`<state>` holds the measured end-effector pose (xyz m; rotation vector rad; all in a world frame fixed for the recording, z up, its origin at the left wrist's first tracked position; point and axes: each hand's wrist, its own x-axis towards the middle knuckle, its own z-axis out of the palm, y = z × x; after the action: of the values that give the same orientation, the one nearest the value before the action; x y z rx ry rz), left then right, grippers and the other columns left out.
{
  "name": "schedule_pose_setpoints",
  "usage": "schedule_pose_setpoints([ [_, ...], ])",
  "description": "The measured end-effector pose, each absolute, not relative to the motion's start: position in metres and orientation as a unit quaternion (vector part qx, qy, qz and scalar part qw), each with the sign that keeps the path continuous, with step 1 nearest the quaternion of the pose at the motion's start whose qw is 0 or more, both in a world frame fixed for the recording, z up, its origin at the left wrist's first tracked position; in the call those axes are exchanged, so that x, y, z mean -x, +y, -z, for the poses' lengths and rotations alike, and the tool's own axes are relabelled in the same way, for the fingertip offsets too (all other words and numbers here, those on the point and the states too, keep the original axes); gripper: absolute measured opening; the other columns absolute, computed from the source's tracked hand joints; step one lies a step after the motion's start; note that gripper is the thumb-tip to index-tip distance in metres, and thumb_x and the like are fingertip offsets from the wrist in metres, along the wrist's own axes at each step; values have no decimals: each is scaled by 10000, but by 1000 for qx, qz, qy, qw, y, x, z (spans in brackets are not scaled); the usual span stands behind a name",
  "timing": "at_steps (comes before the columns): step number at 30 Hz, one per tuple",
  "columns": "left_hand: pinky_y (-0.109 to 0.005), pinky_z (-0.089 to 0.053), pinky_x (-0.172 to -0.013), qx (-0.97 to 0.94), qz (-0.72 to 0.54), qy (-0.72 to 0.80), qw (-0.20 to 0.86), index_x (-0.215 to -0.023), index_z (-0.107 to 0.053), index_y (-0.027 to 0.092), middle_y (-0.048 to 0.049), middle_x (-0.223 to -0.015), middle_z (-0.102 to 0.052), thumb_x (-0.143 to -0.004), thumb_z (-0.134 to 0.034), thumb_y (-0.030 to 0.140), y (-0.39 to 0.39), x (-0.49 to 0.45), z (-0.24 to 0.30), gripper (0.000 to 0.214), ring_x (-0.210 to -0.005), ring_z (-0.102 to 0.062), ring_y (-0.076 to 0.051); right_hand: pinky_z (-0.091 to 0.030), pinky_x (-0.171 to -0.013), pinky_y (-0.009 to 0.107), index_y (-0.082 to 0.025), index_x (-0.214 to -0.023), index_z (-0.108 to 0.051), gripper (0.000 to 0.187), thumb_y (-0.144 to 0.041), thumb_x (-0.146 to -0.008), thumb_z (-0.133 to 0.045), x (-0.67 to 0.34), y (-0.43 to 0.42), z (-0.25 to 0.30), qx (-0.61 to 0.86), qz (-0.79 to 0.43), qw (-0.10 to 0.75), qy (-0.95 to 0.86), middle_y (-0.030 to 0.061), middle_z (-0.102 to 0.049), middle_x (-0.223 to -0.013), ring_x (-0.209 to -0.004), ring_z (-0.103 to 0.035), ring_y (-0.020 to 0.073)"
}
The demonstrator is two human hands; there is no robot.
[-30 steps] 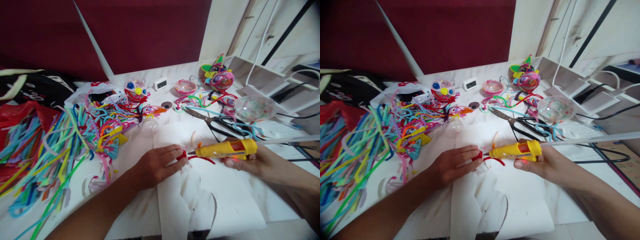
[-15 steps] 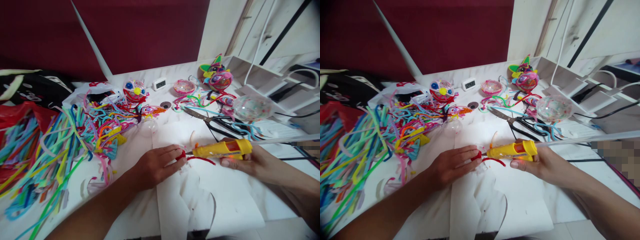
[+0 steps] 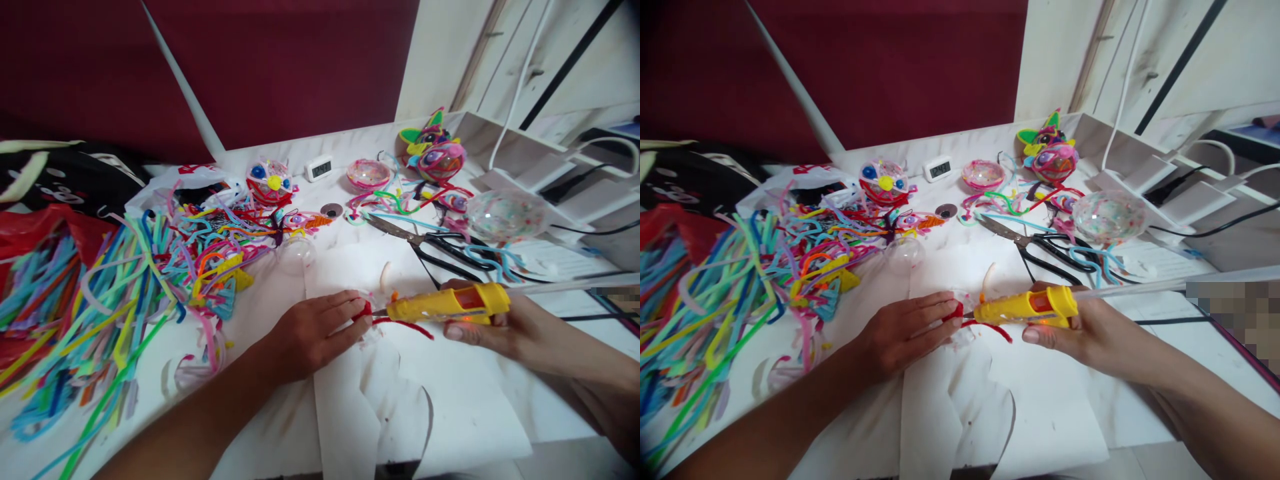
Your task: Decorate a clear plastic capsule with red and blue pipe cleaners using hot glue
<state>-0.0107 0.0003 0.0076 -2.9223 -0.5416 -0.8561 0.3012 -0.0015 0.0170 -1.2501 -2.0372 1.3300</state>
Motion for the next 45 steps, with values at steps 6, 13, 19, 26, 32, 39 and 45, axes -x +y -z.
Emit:
schedule_pose_setpoints([
  [6, -417, -493, -1019, 944, 278, -177, 22, -1175, -563, 81, -154, -1192, -621, -842, -616, 121, 0, 11, -6, 339, -1243, -501, -258, -492, -598, 257, -248, -900, -622, 161, -362, -788, -642, -301, -2, -16, 444, -471, 206, -734, 1, -631, -827, -706, -574, 179],
  [13, -419, -499, -1012, 946, 268, -181, 25, -1176, -560, 89, -147, -1190, -625, -855, -601, 132, -1, 11, -8, 327, -1231, -514, -251, -520, -664, 278, -240, -939, -615, 204, -387, -798, -632, -303, -1, -14, 461, -467, 204, -726, 13, -655, -894, -781, -602, 199],
  [19, -420, -502, -1005, 944, 273, -182, 24, -1181, -555, 97, -147, -1194, -622, -862, -594, 140, -1, 10, -7, 324, -1235, -511, -250, -525, -641, 274, -242, -944, -635, 231, -408, -782, -642, -301, -2, -15, 457, -461, 212, -730, 14, -657, -866, -756, -603, 201],
  [26, -412, -498, -1015, 946, 269, -181, 26, -1178, -562, 79, -159, -1208, -612, -848, -610, 126, -1, 12, -7, 336, -1244, -499, -259, -517, -653, 259, -257, -960, -631, 198, -345, -784, -652, -303, -6, -17, 458, -475, 203, -724, 10, -660, -905, -772, -611, 199],
  [32, -413, -497, -1017, 944, 275, -178, 20, -1185, -556, 82, -155, -1206, -613, -847, -613, 125, -1, 11, -6, 346, -1249, -494, -257, -517, -641, 259, -266, -998, -634, 228, -354, -788, -646, -301, -6, -20, 442, -457, 198, -746, 11, -661, -904, -771, -617, 201],
  [39, -411, -499, -1013, 944, 273, -182, 21, -1179, -556, 89, -150, -1210, -611, -860, -599, 134, -2, 11, -5, 325, -1249, -494, -251, -528, -657, 276, -234, -951, -644, 212, -370, -789, -640, -299, -6, -20, 457, -464, 191, -734, 35, -673, -943, -786, -626, 216],
  [45, -420, -502, -1007, 945, 269, -184, 27, -1183, -555, 87, -152, -1220, -607, -862, -596, 136, -2, 11, -7, 327, -1254, -487, -254, -531, -671, 271, -242, -999, -627, 242, -357, -788, -648, -302, -7, -18, 470, -458, 194, -729, 27, -671, -975, -818, -627, 209],
])
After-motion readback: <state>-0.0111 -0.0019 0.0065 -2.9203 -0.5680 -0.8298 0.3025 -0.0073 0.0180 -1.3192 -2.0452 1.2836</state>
